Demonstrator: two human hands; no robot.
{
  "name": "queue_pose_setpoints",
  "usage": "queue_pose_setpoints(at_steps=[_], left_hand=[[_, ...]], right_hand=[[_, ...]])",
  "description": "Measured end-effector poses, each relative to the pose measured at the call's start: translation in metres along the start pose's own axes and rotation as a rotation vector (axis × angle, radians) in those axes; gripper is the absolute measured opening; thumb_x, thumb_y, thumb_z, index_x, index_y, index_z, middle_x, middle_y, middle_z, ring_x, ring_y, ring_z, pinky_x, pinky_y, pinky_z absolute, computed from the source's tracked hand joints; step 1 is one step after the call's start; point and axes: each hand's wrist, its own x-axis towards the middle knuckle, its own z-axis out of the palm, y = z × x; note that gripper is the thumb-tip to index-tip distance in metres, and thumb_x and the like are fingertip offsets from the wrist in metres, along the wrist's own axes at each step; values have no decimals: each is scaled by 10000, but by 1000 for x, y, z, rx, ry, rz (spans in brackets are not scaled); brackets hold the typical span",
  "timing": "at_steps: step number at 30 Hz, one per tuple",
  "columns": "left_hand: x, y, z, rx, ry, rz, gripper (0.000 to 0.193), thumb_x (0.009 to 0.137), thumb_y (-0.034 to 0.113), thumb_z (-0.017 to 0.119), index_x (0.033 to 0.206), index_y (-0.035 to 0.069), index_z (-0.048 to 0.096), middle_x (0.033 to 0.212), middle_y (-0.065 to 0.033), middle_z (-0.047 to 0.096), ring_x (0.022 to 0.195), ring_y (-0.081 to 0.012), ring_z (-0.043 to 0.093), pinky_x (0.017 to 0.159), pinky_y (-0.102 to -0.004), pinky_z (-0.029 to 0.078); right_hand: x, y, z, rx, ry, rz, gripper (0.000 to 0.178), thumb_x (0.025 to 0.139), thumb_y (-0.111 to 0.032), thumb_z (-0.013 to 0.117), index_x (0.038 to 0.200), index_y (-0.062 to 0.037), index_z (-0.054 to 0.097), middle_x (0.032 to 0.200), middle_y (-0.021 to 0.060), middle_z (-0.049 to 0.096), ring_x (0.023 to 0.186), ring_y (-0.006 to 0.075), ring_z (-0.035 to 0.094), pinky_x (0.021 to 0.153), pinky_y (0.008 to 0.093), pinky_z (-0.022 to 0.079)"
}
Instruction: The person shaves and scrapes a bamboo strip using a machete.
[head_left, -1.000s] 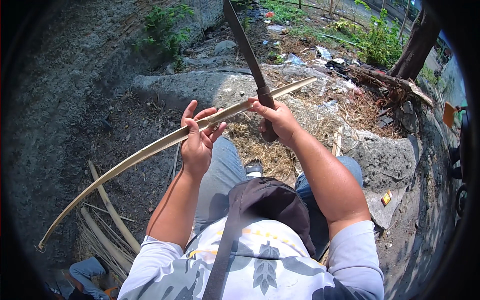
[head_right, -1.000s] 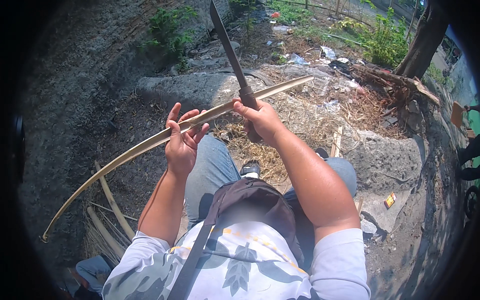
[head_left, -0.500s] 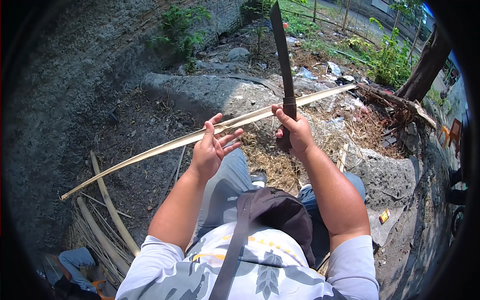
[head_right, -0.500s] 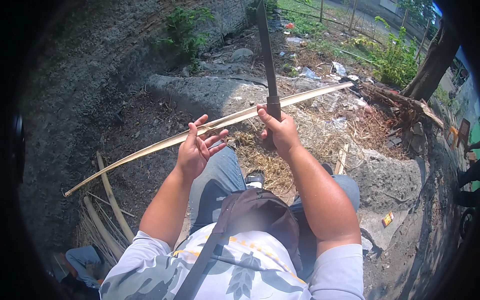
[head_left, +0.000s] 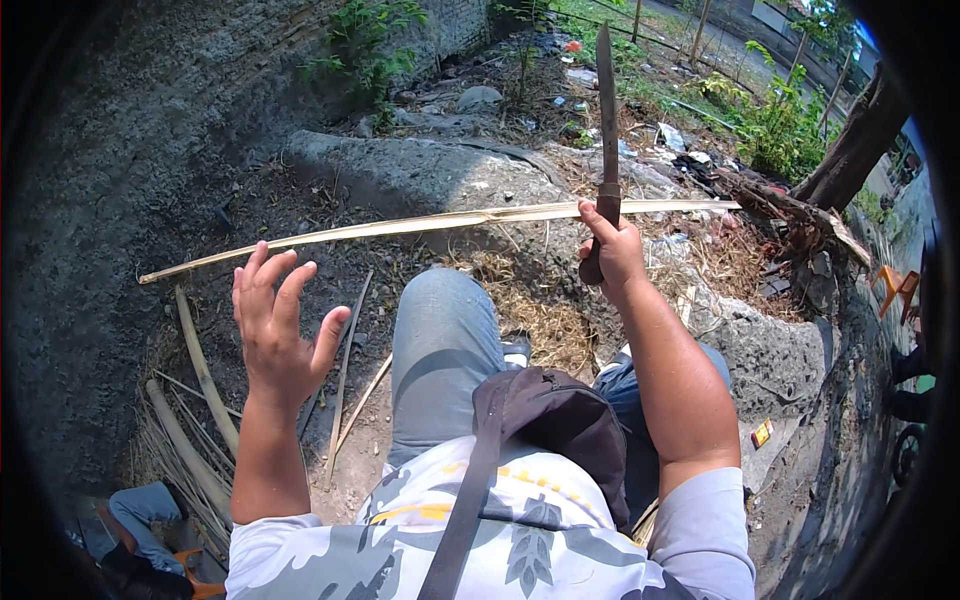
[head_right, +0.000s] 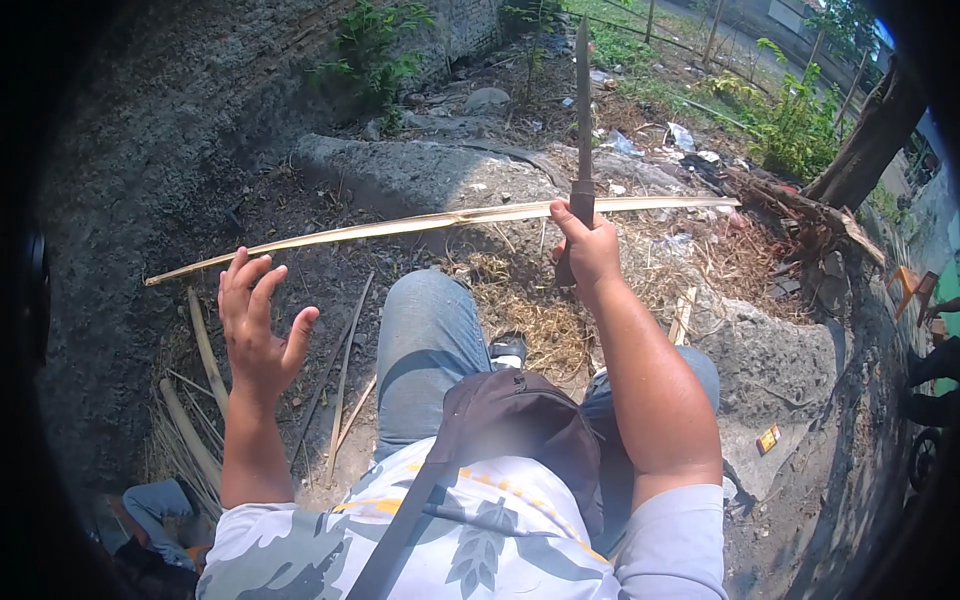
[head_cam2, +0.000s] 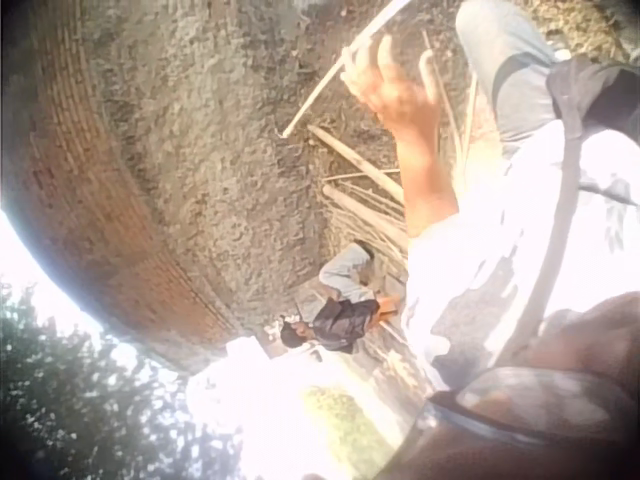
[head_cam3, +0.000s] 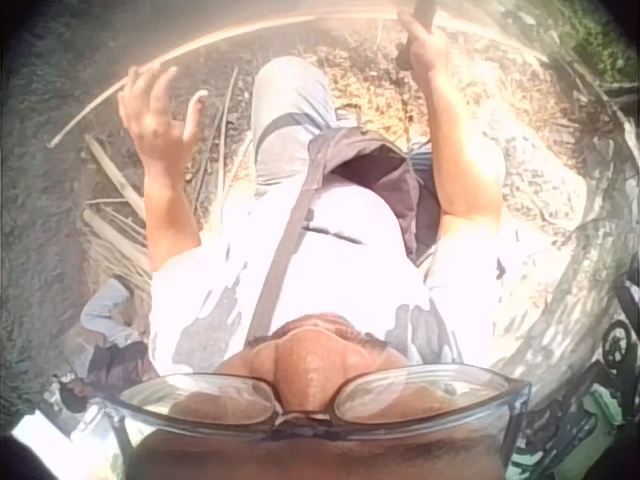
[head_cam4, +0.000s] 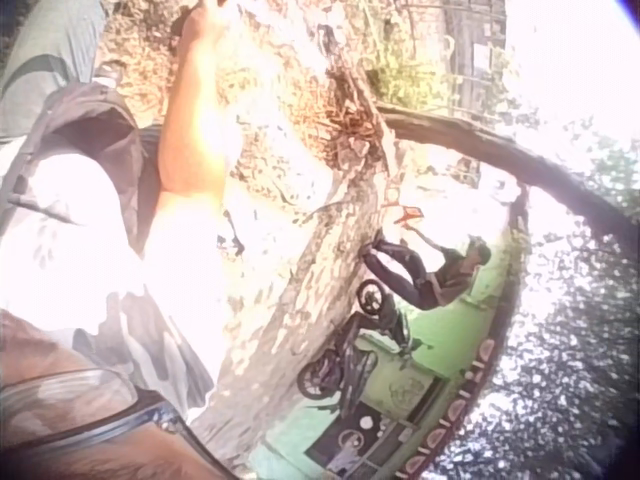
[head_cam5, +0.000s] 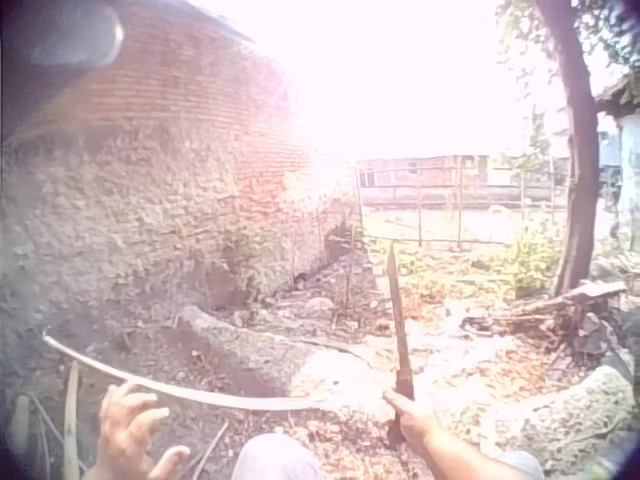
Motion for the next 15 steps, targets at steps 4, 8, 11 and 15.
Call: queue_pose_setpoints(at_steps=[4,8,11,15], left_hand=[[8,-24,1,152,-241,-123,648,854,377,775,1389,107,528,1453,-142,476,1415,-381,413,1213,-593,213],[4,-47,15,34,-229,-46,652,852,379,778,1386,105,526,1400,-149,509,1344,-368,470,1162,-536,307],[14,-34,15,-71,-50,121,665,830,399,795,1360,89,541,1293,-141,569,1218,-355,543,1050,-496,404],[31,-18,17,72,-149,96,664,786,391,831,1314,80,575,1200,-131,639,1166,-354,599,1024,-481,445]], right_hand=[[2,2,-6,-54,-30,-5,393,891,-360,798,1129,-57,721,913,9,680,583,61,524,555,252,466],[2,1,-9,-89,-70,-66,368,892,-347,798,1106,-57,725,879,3,671,596,64,534,561,244,473],[-1,-1,-3,-123,-73,-41,362,890,-348,800,1087,-54,724,863,1,655,601,67,538,562,242,479],[0,-4,-10,-96,-69,-50,397,876,-386,810,1066,-51,714,857,-4,629,602,70,537,561,243,487]])
